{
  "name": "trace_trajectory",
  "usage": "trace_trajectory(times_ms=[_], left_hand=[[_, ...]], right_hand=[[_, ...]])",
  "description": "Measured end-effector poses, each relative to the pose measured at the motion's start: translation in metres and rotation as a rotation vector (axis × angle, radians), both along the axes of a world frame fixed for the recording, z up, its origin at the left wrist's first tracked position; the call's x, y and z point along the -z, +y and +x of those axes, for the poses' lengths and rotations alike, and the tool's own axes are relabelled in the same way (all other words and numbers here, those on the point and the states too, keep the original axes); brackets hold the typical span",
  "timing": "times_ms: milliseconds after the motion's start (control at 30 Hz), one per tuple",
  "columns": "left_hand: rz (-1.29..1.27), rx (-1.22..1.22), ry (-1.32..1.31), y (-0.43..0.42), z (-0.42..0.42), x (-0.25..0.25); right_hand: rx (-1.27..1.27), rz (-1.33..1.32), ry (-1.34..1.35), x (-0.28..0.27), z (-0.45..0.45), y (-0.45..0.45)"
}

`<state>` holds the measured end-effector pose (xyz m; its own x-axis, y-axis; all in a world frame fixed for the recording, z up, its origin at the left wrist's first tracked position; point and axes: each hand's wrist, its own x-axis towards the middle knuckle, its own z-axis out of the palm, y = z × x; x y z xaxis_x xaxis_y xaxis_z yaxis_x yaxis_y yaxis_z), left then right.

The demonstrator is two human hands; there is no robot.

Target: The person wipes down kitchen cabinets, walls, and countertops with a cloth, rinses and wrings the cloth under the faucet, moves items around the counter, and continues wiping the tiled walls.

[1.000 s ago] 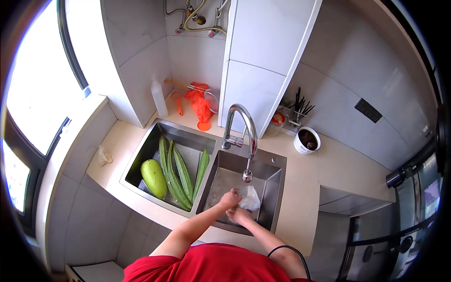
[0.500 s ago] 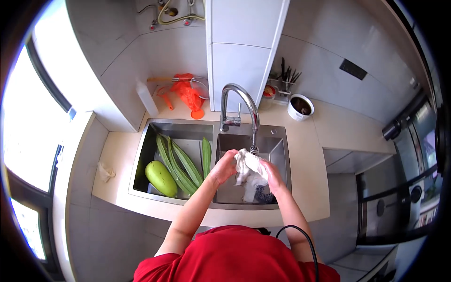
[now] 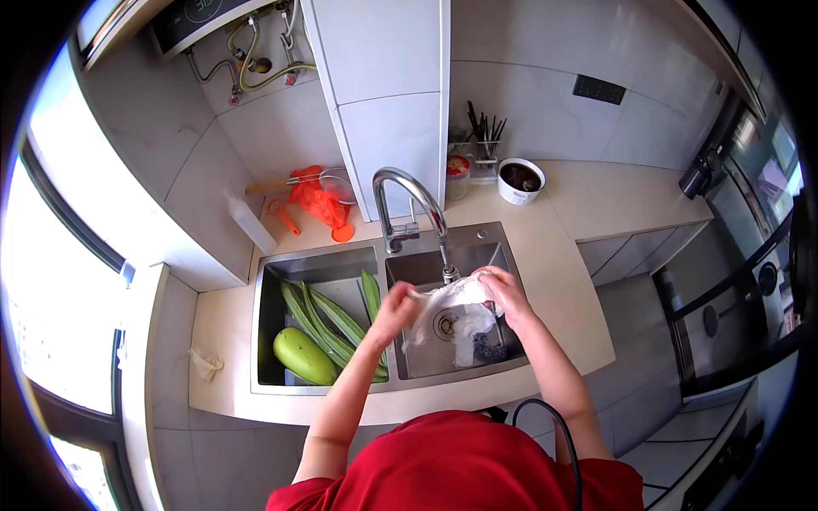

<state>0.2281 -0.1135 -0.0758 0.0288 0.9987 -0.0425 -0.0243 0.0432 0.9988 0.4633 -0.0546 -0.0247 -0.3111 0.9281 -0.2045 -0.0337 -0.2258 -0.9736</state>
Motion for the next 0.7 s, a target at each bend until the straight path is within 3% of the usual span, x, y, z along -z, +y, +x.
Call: trace_trajectory(times_ms=[100,167,200,267,367,400,500,533,567,633,700], left_hand=[[-0.067,-0.217,-0.312,0.014,-0.01,-0.013],[0.008,-0.263,-0.398,0.019,-0.015,-0.028],[0.054,-0.194,-0.466,0.015,-0.012,-0.054],[0.164,-0.039,-0.064,0.011,0.011,-0.089],[0.383,0.278,0.33,0.012,0.051,-0.11],[0.328,0.275,0.306,0.014,0.052,-0.124],[0.318,0.216,0.496,0.023,0.035,-0.153],[0.342,0.183,0.52,0.017,0.037,-0.168],[0.411,0.111,0.578,0.012,0.037,-0.177],[0.795,-0.177,0.66,-0.005,0.044,-0.193],[1.152,-0.283,0.812,-0.015,0.039,-0.168]], right_hand=[[-0.174,0.123,-0.099,0.013,0.011,-0.002],[-0.235,0.167,-0.163,0.029,0.016,0.005],[-0.274,0.32,-0.143,0.025,0.016,0.003],[-0.39,0.558,-0.022,-0.012,0.007,-0.004],[-0.47,0.623,-0.036,-0.023,-0.011,-0.004],[-0.489,0.413,0.106,-0.011,-0.012,0.001],[-0.554,0.311,0.062,-0.018,-0.004,0.015],[-0.458,0.613,-0.057,-0.032,-0.008,0.014],[-0.461,0.599,-0.054,-0.046,-0.007,0.006],[-0.121,1.163,-0.424,-0.102,-0.002,-0.016],[-0.129,1.153,-0.393,-0.093,0.008,-0.017]])
